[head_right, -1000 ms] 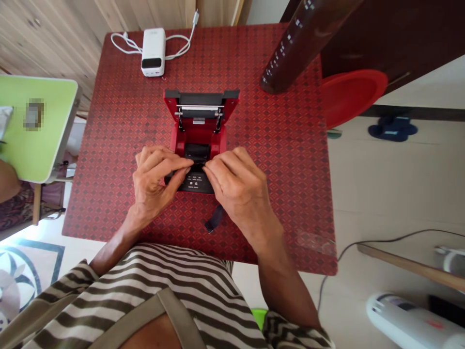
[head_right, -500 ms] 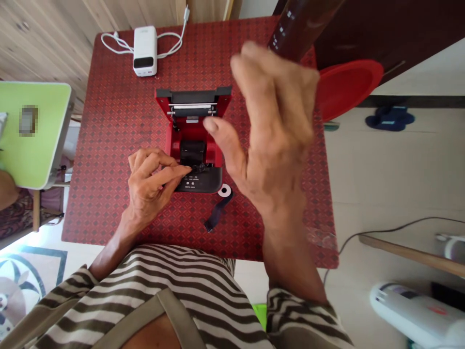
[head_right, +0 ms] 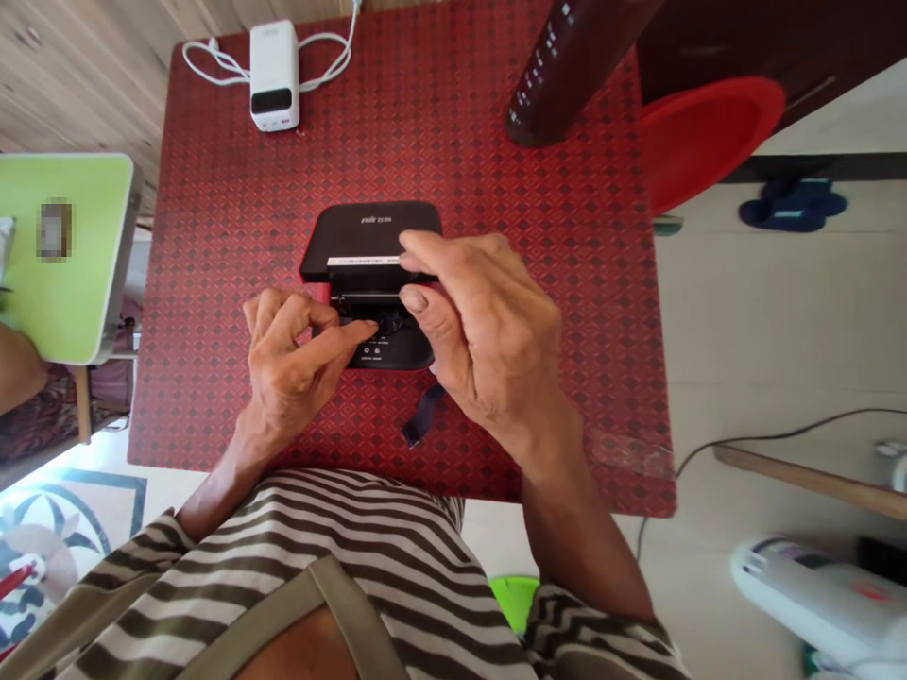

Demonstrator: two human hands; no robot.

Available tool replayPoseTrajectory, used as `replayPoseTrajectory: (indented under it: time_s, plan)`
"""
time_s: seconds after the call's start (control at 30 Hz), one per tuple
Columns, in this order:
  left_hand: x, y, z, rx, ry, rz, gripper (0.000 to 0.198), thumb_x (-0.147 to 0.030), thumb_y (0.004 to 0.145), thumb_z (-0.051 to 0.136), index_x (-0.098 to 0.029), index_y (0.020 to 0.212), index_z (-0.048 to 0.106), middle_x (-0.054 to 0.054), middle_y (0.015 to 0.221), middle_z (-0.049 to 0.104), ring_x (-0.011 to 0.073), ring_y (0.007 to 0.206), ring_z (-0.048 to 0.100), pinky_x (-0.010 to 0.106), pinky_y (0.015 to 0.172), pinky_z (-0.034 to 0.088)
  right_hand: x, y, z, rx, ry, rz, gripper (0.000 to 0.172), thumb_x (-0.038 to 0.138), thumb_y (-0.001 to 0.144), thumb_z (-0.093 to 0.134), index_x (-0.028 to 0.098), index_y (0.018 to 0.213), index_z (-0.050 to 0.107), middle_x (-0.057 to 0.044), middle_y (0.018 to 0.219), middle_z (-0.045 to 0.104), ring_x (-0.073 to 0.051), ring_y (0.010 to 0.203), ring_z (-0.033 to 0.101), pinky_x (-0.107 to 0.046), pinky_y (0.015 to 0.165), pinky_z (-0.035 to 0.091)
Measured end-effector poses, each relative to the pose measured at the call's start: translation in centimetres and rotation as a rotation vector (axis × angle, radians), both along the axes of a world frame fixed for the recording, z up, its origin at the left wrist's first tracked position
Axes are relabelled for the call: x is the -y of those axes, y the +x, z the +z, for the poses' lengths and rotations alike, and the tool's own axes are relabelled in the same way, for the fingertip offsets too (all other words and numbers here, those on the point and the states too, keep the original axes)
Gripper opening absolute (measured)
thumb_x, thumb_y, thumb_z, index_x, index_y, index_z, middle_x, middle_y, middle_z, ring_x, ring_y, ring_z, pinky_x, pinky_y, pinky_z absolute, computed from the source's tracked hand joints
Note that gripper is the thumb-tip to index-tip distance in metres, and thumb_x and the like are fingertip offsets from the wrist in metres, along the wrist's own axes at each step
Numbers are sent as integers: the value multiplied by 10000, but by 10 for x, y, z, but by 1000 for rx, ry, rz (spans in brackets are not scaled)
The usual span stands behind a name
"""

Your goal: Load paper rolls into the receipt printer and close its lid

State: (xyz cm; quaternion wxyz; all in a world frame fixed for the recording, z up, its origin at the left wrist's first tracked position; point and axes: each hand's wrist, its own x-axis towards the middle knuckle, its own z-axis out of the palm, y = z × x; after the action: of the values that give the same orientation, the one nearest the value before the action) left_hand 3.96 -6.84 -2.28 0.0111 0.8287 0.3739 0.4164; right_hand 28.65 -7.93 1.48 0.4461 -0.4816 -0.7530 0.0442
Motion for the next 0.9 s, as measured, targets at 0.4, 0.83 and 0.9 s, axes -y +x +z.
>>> replayPoseTrajectory:
  time_s: [0.4, 0.83, 0.9]
  plan:
    - [0, 0, -2, 57, -106, 22, 207, -222, 1281, 808, -366, 1258, 954, 10, 984, 756, 248, 1040, 672, 458, 998, 498, 20, -4, -28, -27, -124, -4, 314, 348, 1310, 660, 356, 1478, 925, -73, 1319, 1008, -352, 1205, 957, -576, 1087, 807]
    - [-29, -17, -65, 573, -808, 28, 745, -517, 1207, 878, -450, 1865, 535, 125, 1994, 619, 374, 1736, 699, 538, 1328, 673, 21, -7, -31, -61, -61, -27, 273, 290, 1303, 671, 325, 1410, 920, -55, 1242, 1004, -310, 1141, 951, -509, 1050, 795]
    - [-34, -22, -76, 622, -922, -27, 709, -468, 1199, 860, -445, 1837, 552, 130, 1963, 662, 347, 1704, 752, 502, 1287, 720, 21, -9, -33, -62, -52, -31, 273, 267, 1298, 680, 321, 1414, 920, -57, 1233, 1003, -303, 1127, 947, -493, 1045, 791]
